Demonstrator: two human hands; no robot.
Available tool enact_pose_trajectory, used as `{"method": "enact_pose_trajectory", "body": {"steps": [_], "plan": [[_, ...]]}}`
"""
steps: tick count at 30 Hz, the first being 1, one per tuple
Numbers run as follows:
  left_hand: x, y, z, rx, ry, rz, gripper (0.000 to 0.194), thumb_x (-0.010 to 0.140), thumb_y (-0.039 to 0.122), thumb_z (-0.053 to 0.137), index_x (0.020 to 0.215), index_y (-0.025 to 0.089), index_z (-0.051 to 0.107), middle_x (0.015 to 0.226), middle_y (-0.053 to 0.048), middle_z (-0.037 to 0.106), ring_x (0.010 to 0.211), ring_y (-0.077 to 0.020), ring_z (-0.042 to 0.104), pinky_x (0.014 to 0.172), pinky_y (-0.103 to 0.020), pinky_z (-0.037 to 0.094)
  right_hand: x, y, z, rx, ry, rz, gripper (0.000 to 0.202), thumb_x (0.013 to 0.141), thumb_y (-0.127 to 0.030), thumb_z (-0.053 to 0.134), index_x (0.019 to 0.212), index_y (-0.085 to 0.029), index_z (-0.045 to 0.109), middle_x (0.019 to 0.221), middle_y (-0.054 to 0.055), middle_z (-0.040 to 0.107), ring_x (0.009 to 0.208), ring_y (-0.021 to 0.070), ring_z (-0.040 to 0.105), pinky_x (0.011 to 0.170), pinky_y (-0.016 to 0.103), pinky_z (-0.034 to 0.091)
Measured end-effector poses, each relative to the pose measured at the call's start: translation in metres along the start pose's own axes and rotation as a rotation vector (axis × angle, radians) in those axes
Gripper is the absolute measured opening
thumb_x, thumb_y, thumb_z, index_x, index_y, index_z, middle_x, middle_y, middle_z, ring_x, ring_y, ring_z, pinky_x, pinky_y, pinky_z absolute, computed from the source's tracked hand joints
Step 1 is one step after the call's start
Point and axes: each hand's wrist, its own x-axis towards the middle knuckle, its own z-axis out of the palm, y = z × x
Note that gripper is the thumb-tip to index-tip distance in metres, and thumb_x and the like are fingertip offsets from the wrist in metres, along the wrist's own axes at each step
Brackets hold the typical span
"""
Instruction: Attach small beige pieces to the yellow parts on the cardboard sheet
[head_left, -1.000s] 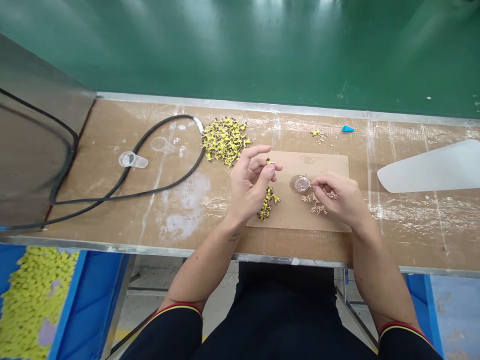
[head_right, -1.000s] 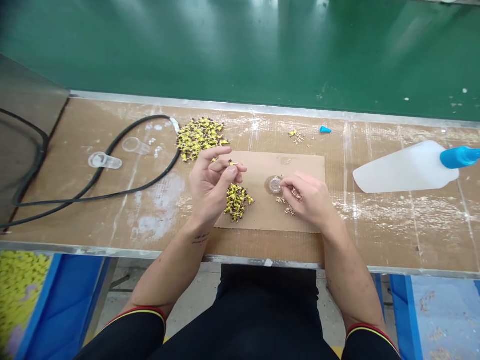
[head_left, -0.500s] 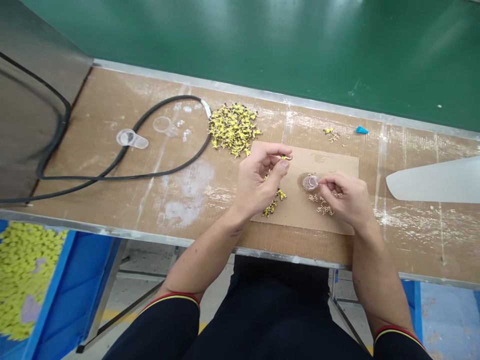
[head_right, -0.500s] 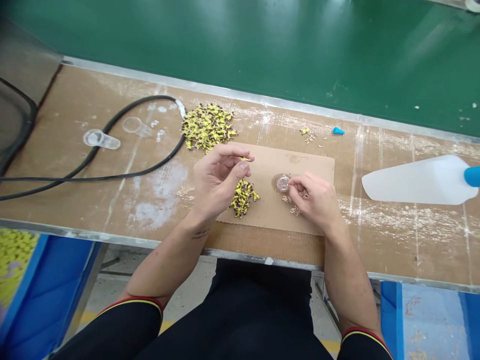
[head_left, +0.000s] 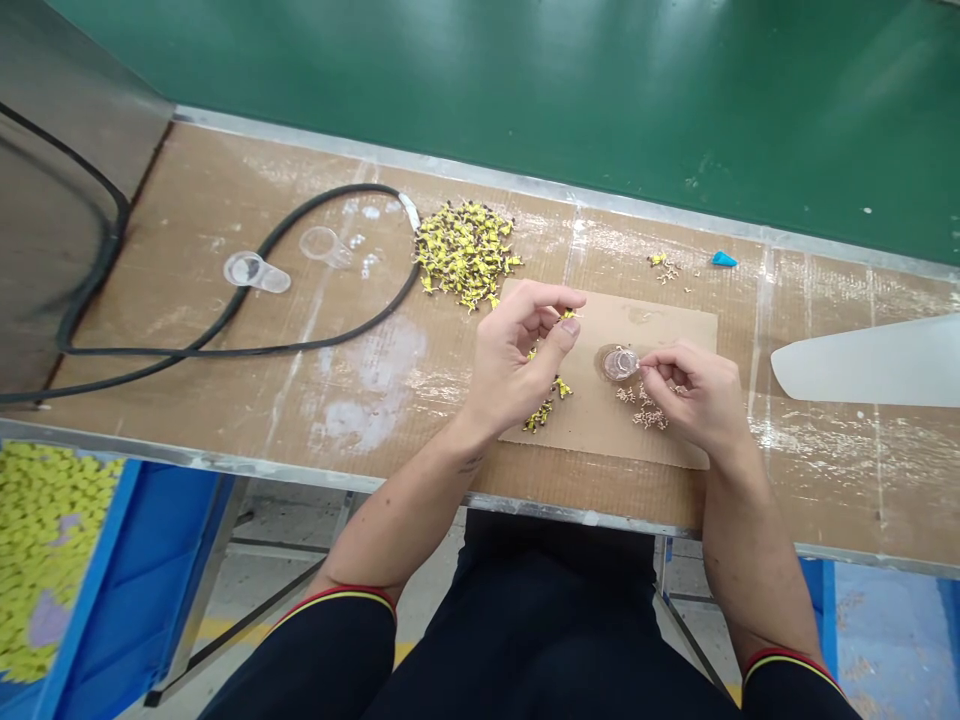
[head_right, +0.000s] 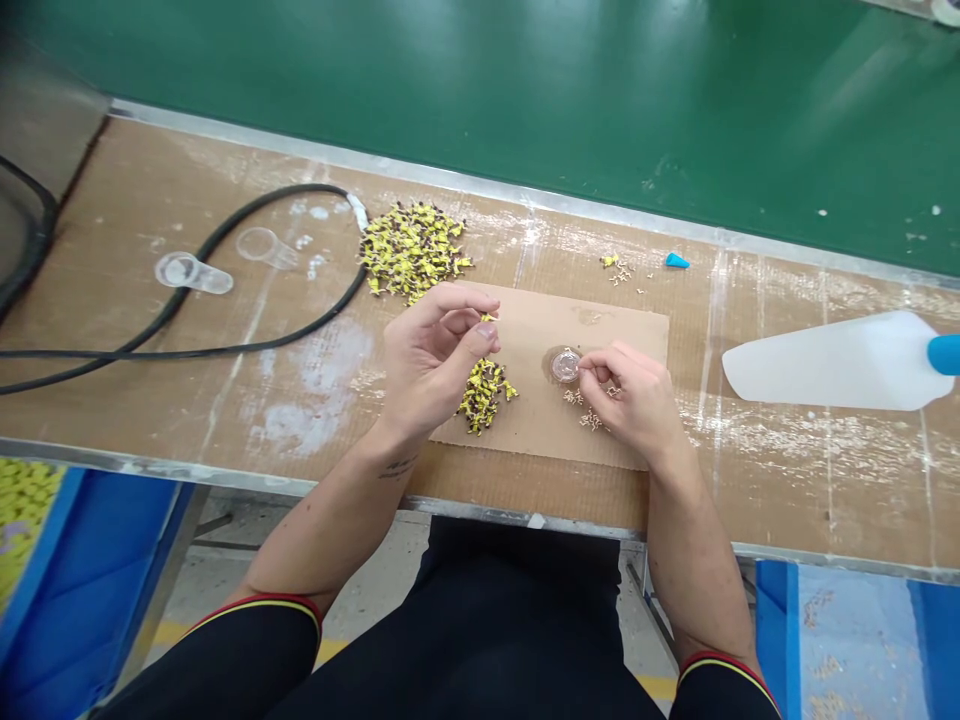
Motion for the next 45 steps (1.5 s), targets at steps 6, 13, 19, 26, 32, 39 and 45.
{"method": "enact_pose_trajectory", "body": {"steps": [6, 13, 19, 26, 32, 39, 45], "plan": [[-0.006, 0.004, 0.009, -0.198, -0.160, -0.153, 0.011, 0.096, 0.024, 0.065, 0.106, 0.019, 0.065, 0.098, -0.001, 0.066, 0.071, -0.0086, 0.071, 0.063, -0.020, 0.059, 0.000, -0.010, -0.005, 0.201, 0.119, 0.010, 0.013, 0.084, -0.012, 0.064, 0.079, -0.024, 0.068, 0.059, -0.004, 0.056, 0.052, 0.0121, 0.047, 0.049, 0.029, 0.037], [-0.018, 0.005, 0.023, -0.373, -0.286, -0.308, 0.023, 0.091, 0.036, 0.077, 0.101, 0.017, 0.066, 0.091, -0.004, 0.071, 0.077, -0.0140, 0.076, 0.068, -0.022, 0.063, -0.006, -0.010, -0.005, 0.359, 0.181, 0.036, 0.010, 0.085, -0.017, 0.065, 0.082, -0.026, 0.068, 0.062, -0.001, 0.057, 0.058, 0.0158, 0.052, 0.050, 0.032, 0.040], [-0.020, 0.005, 0.027, -0.384, -0.239, -0.338, 0.025, 0.085, 0.036, 0.084, 0.093, 0.015, 0.072, 0.090, -0.006, 0.077, 0.082, -0.0146, 0.076, 0.081, -0.027, 0.065, -0.006, -0.015, -0.002, 0.412, 0.184, 0.027, 0.008, 0.088, -0.020, 0.067, 0.082, -0.026, 0.068, 0.062, -0.001, 0.057, 0.059, 0.0160, 0.053, 0.051, 0.032, 0.041], [-0.020, 0.006, 0.028, -0.415, -0.234, -0.364, 0.028, 0.083, 0.038, 0.086, 0.088, 0.015, 0.070, 0.090, -0.007, 0.078, 0.084, -0.0155, 0.076, 0.081, -0.028, 0.064, -0.008, -0.014, 0.000, 0.475, 0.178, 0.010, 0.011, 0.088, -0.016, 0.067, 0.084, -0.026, 0.067, 0.066, 0.000, 0.060, 0.060, 0.0159, 0.052, 0.052, 0.032, 0.041], [-0.018, 0.006, 0.028, -0.439, -0.259, -0.291, 0.029, 0.084, 0.037, 0.085, 0.082, 0.015, 0.066, 0.092, -0.006, 0.073, 0.087, -0.0139, 0.071, 0.080, -0.026, 0.060, -0.009, -0.015, -0.001, 0.591, 0.118, -0.049, 0.016, 0.089, -0.010, 0.062, 0.086, -0.025, 0.066, 0.072, 0.000, 0.063, 0.067, 0.0159, 0.058, 0.059, 0.030, 0.049], [-0.014, 0.009, 0.025, -0.524, -0.284, -0.423, 0.037, 0.083, 0.040, 0.084, 0.083, 0.015, 0.057, 0.078, 0.001, 0.063, 0.063, -0.0069, 0.061, 0.062, -0.019, 0.051, -0.011, -0.017, -0.002, 0.708, 0.009, -0.085, 0.019, 0.087, -0.005, 0.063, 0.092, -0.023, 0.067, 0.091, 0.004, 0.072, 0.077, 0.0163, 0.069, 0.066, 0.031, 0.058], [-0.017, 0.005, 0.027, -0.622, -0.282, -0.422, 0.027, 0.087, 0.031, 0.078, 0.095, 0.021, 0.054, 0.068, 0.008, 0.057, 0.056, -0.0061, 0.055, 0.055, -0.016, 0.049, -0.012, -0.018, 0.001, 0.750, -0.018, -0.074, 0.020, 0.088, -0.004, 0.060, 0.094, -0.022, 0.066, 0.100, 0.005, 0.074, 0.081, 0.0165, 0.074, 0.072, 0.033, 0.063]]}}
